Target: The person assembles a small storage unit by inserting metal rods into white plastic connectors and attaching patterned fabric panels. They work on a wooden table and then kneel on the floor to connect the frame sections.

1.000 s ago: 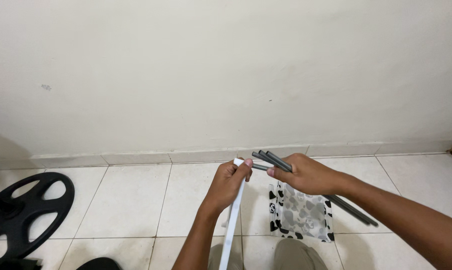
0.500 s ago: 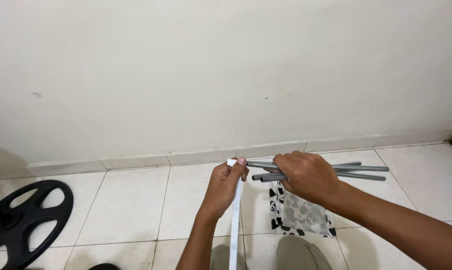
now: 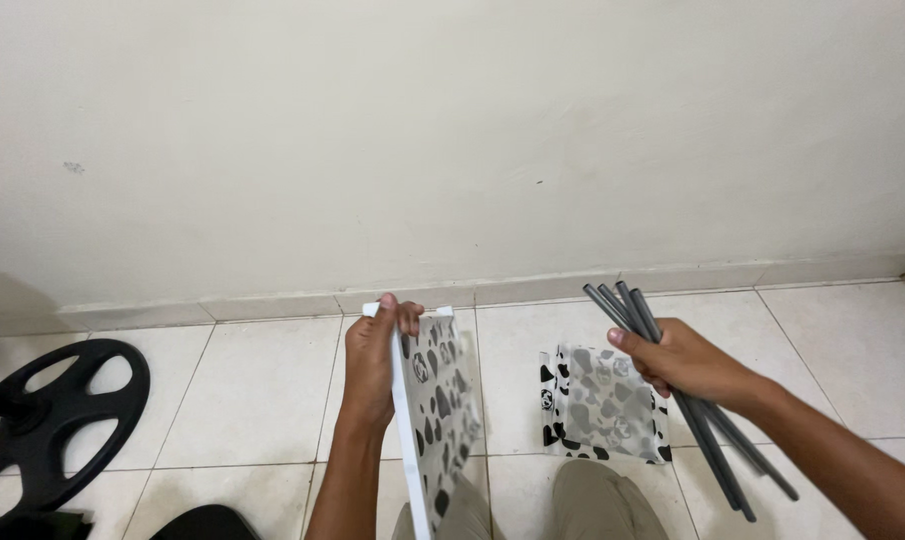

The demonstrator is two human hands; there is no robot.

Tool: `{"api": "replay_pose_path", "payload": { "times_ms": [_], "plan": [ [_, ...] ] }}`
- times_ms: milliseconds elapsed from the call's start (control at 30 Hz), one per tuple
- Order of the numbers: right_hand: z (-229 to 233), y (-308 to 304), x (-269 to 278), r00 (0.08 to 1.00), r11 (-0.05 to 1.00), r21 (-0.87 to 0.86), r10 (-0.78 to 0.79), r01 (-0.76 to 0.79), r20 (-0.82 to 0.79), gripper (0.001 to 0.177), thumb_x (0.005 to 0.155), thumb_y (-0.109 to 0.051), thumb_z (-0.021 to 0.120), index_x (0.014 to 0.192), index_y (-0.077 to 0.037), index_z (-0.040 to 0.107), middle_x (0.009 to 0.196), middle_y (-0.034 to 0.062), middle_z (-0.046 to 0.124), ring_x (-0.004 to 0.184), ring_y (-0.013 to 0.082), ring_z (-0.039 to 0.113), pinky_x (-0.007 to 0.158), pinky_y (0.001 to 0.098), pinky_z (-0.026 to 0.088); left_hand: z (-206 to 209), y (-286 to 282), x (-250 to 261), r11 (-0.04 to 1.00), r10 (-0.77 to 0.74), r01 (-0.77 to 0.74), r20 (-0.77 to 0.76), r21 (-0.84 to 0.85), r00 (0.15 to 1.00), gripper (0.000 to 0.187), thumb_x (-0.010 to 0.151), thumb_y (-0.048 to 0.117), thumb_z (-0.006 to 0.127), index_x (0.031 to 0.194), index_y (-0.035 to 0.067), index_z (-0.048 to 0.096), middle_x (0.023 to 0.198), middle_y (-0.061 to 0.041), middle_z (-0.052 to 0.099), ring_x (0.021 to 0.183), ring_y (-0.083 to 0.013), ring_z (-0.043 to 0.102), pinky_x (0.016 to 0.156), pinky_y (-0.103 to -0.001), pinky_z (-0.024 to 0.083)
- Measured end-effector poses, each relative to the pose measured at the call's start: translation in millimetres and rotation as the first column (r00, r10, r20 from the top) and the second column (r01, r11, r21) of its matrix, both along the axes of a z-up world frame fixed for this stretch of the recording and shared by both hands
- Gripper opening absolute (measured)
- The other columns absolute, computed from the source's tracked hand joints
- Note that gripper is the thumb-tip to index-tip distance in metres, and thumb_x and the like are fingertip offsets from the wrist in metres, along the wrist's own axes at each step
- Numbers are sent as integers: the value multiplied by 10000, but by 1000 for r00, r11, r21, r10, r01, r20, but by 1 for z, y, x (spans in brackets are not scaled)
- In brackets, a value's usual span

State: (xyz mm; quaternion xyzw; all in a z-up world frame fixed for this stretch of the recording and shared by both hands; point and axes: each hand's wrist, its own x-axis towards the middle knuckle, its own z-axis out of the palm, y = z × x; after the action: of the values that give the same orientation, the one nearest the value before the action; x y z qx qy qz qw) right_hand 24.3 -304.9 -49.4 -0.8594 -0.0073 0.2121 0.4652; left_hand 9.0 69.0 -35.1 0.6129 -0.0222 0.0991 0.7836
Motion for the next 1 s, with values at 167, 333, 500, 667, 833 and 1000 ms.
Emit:
{"api": "replay_pose_path", "payload": {
  "times_ms": [167, 333, 500, 667, 833, 1000],
  "plan": [
    [-72, 19, -8, 987, 993, 14, -112, 114, -115, 476, 907, -508, 675, 683, -139, 473, 521, 5, 465, 427, 143, 404, 404, 316, 330, -12, 0, 8, 917, 119, -133, -60, -375, 991, 460, 998, 483, 595, 683, 159, 506, 727, -40, 562, 1101, -252, 618, 1090, -438, 450],
    [-110, 22, 9, 963, 962, 60, -261, 265, -62, 405, 928, -460, 597, 809, -74, 620, 566, 27, 566, 459, 145, 481, 411, 314, 414, -27, 12, 8, 743, 89, -95, -42, -662, 995, 479, 1022, 440, 607, 659, 156, 477, 724, -50, 562, 1097, -240, 586, 1127, -449, 447],
    [-133, 18, 21, 949, 953, 75, -280, 293, -147, 414, 954, -426, 576, 847, -31, 642, 578, 58, 606, 443, 152, 487, 415, 339, 427, -48, 19, 6, 716, 76, -100, -66, -691, 995, 471, 1012, 410, 594, 636, 145, 495, 745, -53, 583, 1114, -235, 596, 1117, -450, 456],
    [-155, 7, 23, 943, 958, 62, -263, 280, -202, 468, 964, -424, 604, 773, 3, 591, 514, 69, 499, 390, 162, 462, 403, 338, 413, -66, 26, 1, 677, 24, -30, -19, -735, 1000, 486, 1056, 419, 575, 666, 135, 515, 882, -72, 637, 1232, -255, 590, 1125, -477, 458],
    [-180, -10, 24, 928, 954, -14, -294, 299, -227, 429, 941, -401, 655, 775, -19, 556, 513, 44, 461, 391, 177, 435, 397, 352, 385, -79, 27, 3, 846, -9, -223, -431, -485, 902, 553, 969, 571, 480, 1103, 55, 628, 1222, -161, 688, 1223, -284, 623, 1063, -426, 497],
    [-214, -22, 32, 866, 902, 31, -405, 431, -293, 373, 938, -341, 654, 817, 6, 596, 534, 68, 488, 416, 174, 431, 399, 355, 370, -116, 33, 4, 983, 127, -183, -788, 18, 602, 828, 978, 651, 432, 1362, -68, 580, 1266, -208, 675, 1111, -292, 662, 934, -418, 559]
  ]
}}
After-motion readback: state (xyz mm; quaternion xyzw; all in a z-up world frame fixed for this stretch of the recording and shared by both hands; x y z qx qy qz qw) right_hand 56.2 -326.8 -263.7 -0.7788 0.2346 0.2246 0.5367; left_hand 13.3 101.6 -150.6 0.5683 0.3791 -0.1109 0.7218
